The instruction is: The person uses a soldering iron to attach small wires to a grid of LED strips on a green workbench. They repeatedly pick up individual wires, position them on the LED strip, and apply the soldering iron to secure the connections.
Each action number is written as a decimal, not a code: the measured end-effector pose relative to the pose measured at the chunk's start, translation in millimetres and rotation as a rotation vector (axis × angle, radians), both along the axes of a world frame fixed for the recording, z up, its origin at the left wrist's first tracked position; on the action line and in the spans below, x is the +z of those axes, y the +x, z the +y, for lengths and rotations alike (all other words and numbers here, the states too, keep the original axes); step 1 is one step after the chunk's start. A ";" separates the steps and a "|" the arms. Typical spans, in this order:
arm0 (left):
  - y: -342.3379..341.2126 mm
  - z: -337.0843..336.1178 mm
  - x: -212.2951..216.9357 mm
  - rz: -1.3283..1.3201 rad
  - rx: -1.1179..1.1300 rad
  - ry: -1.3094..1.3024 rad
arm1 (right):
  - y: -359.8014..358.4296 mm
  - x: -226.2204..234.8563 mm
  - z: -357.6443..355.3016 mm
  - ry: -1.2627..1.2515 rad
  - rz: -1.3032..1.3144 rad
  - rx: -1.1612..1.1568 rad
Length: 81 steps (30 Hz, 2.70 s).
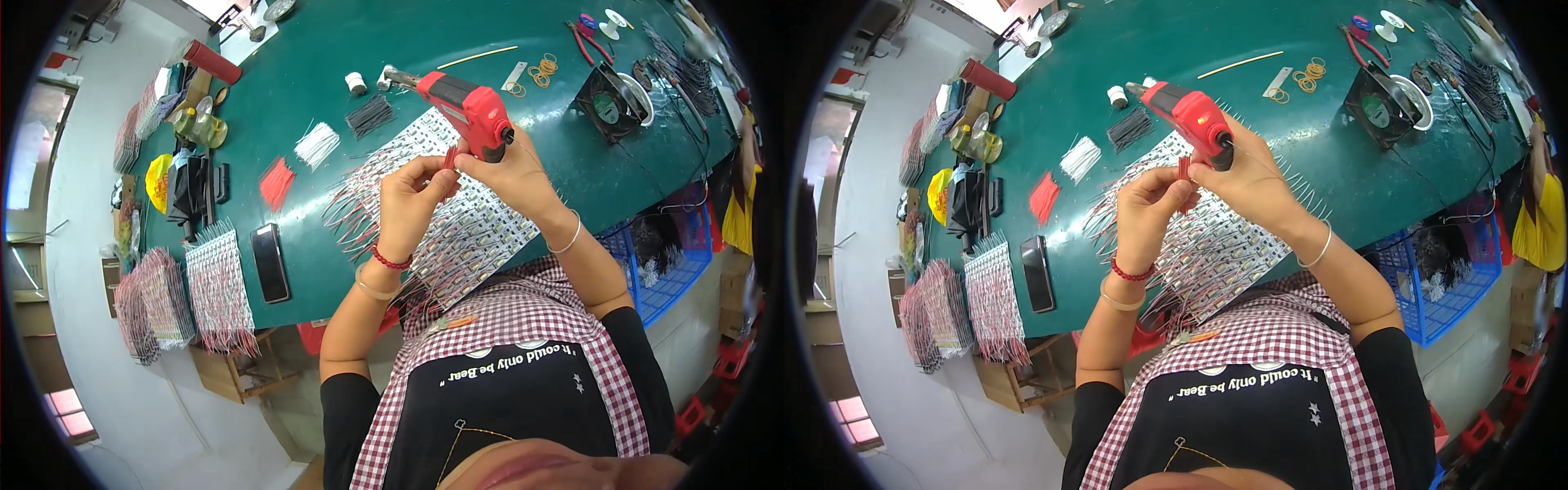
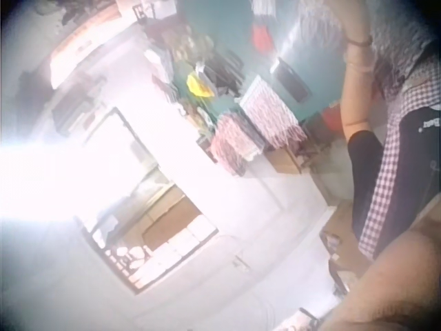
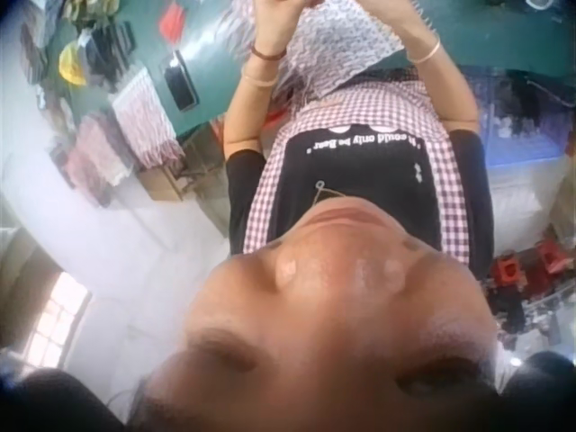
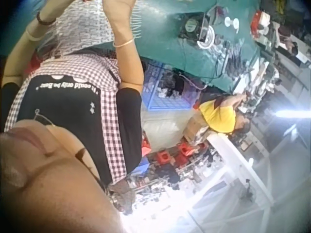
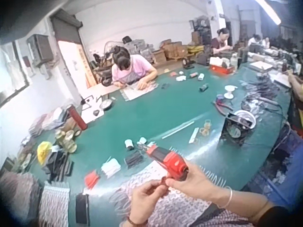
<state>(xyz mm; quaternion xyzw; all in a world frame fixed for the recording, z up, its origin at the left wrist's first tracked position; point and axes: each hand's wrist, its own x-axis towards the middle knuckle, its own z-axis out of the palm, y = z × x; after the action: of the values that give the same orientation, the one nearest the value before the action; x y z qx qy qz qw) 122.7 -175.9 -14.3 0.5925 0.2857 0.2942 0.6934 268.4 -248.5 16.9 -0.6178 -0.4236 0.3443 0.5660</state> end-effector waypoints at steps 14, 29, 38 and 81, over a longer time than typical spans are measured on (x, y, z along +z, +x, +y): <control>-187.5 161.9 -94.7 1.062 0.714 1.292 | 19.3 -1.0 -42.1 0.099 0.305 -0.199; -185.6 161.4 -104.1 1.017 0.722 1.338 | 39.8 2.0 -61.0 0.164 0.282 -0.253; -114.7 105.5 -49.4 0.274 0.423 0.251 | 23.1 11.4 -47.7 0.064 0.353 -0.174; -3.1 -20.2 -8.0 0.096 -0.010 -0.081 | -7.0 -7.9 -20.5 -0.061 0.079 0.002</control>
<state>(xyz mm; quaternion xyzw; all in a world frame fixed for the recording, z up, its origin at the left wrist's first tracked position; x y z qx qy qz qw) 119.6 -196.1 -22.4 0.5787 0.3275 0.2502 0.7037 261.4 -269.0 9.0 -0.6202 -0.3909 0.3819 0.5628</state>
